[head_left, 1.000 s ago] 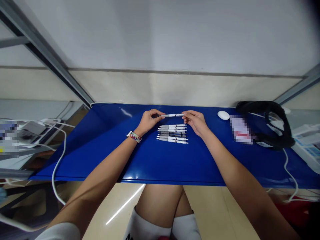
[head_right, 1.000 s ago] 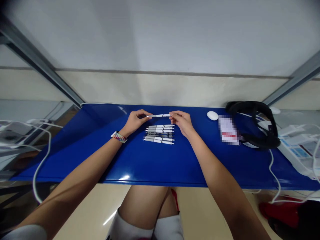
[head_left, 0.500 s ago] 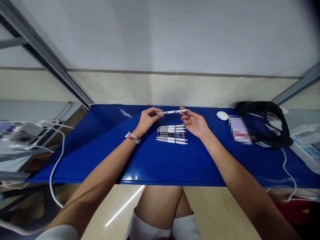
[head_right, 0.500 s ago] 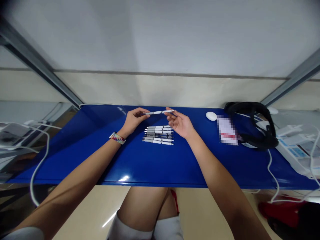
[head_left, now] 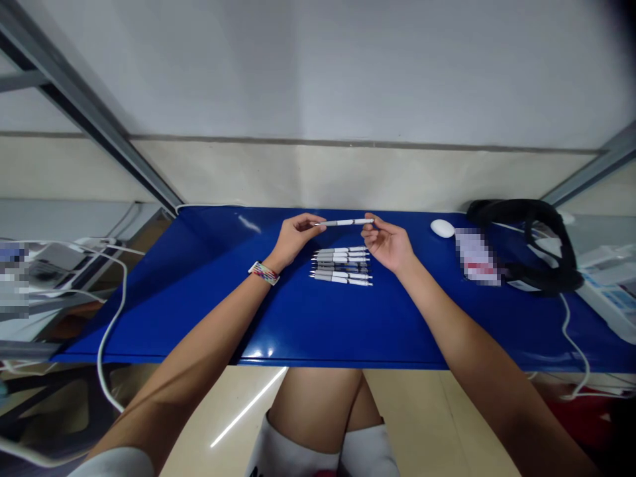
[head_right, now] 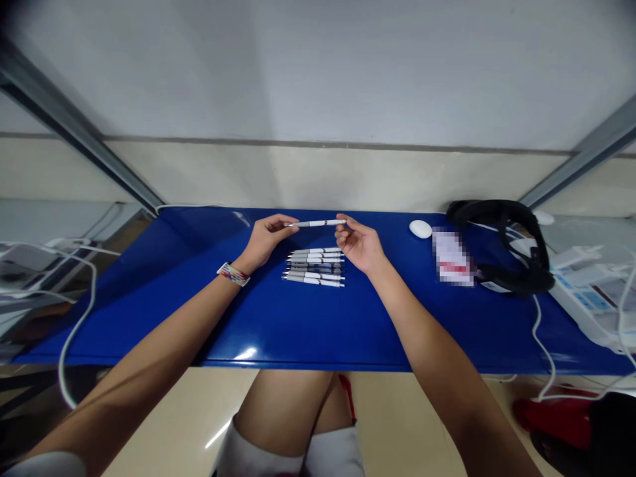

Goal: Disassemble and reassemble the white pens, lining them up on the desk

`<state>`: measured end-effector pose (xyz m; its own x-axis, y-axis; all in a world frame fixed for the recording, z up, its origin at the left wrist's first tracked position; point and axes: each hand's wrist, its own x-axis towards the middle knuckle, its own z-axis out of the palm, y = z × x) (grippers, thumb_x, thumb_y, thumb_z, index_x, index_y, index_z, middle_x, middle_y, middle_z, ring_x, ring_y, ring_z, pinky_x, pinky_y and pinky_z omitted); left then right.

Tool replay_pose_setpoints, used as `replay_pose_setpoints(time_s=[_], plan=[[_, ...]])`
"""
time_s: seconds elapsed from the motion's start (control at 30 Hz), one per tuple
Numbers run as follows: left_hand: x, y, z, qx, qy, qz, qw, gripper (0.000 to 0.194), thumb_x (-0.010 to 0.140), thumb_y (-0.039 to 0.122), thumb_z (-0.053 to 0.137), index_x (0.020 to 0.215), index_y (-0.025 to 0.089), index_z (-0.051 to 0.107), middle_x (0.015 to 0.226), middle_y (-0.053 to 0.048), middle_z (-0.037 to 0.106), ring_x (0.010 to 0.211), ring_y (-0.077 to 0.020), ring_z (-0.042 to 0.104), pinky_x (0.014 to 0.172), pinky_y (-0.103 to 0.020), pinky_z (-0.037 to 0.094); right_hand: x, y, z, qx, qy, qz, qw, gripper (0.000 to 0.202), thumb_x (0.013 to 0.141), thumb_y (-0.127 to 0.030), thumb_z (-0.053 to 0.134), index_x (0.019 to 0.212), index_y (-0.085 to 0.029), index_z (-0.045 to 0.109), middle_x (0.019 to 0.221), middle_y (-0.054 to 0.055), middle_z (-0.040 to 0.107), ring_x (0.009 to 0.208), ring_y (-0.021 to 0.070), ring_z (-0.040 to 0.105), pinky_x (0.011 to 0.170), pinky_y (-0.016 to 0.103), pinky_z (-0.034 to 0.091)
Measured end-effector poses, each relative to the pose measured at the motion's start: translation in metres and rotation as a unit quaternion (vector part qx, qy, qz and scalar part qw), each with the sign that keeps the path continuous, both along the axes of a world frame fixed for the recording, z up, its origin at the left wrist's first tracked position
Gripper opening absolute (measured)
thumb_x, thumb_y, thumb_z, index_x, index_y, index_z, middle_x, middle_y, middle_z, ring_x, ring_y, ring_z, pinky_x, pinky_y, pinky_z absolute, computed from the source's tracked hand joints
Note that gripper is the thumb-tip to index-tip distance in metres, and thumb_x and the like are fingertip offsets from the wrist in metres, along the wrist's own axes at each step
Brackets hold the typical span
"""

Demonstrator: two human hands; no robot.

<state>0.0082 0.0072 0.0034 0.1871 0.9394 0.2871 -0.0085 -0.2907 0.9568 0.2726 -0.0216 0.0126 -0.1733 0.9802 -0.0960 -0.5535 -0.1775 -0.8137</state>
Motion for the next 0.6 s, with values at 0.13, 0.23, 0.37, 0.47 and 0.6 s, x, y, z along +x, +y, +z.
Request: replay_pose_setpoints(time_s=[0.13,0.23,0.37,0.47,0.6], plan=[[-0.0001,0.0013,-0.0019,0.0,-0.009,0.005,1.0,0.033,0.076,0.042,0.094,0.099,0.021,0.084,0.087,-0.004,0.078,0.078,-0.0161,0.066,0.077,-0.032,0.053,0.0006,-0.0023,0.0008,0.006,0.021,0.016,1.0,0.031,0.084,-0.032,0.076,0.113,-0.022,0.074,0.083,0.003,0.064,0.069,0.0148,0.055,0.059,0.025,0.055],[-0.0006,0.0015,-0.0023,0.003,-0.008,0.013,1.0,0.031,0.078,0.042,0.093,0.1,0.021,0.085,0.085,-0.004,0.077,0.078,-0.0164,0.066,0.077,-0.033,0.053,0.0012,-0.0048,0.0025,0.016,0.006,0.036,0.999,0.036,0.089,-0.039,0.072,0.122,-0.022,0.075,0.094,0.006,0.07,0.073,0.0152,0.057,0.056,0.024,0.054],[-0.0003,0.0006,-0.0022,-0.002,-0.004,0.015,1.0,0.032,0.077,0.042,0.093,0.101,0.022,0.086,0.084,-0.004,0.078,0.076,-0.0162,0.065,0.075,-0.032,0.052,0.0004,-0.005,0.0022,0.02,0.01,0.03,0.999,0.029,0.089,-0.036,0.074,0.114,-0.022,0.077,0.096,0.007,0.073,0.077,0.0163,0.06,0.059,0.026,0.057],[0.0008,-0.0003,-0.0017,-0.003,-0.002,0.015,1.0,0.033,0.076,0.042,0.094,0.101,0.021,0.086,0.085,-0.004,0.078,0.076,-0.0161,0.065,0.074,-0.032,0.052,-0.0015,-0.0041,0.0013,0.015,0.029,0.01,0.999,0.023,0.088,-0.033,0.077,0.108,-0.023,0.076,0.09,0.005,0.072,0.077,0.0164,0.062,0.064,0.027,0.06],[0.0021,-0.0015,0.0,0.0,-0.002,0.021,1.0,0.034,0.076,0.042,0.094,0.101,0.021,0.087,0.083,-0.004,0.077,0.074,-0.0157,0.063,0.071,-0.031,0.051,-0.0039,-0.0037,0.0025,-0.026,0.081,0.008,0.996,0.02,0.095,-0.032,0.072,0.111,-0.02,0.075,0.091,0.006,0.072,0.075,0.0142,0.065,0.062,0.023,0.061]])
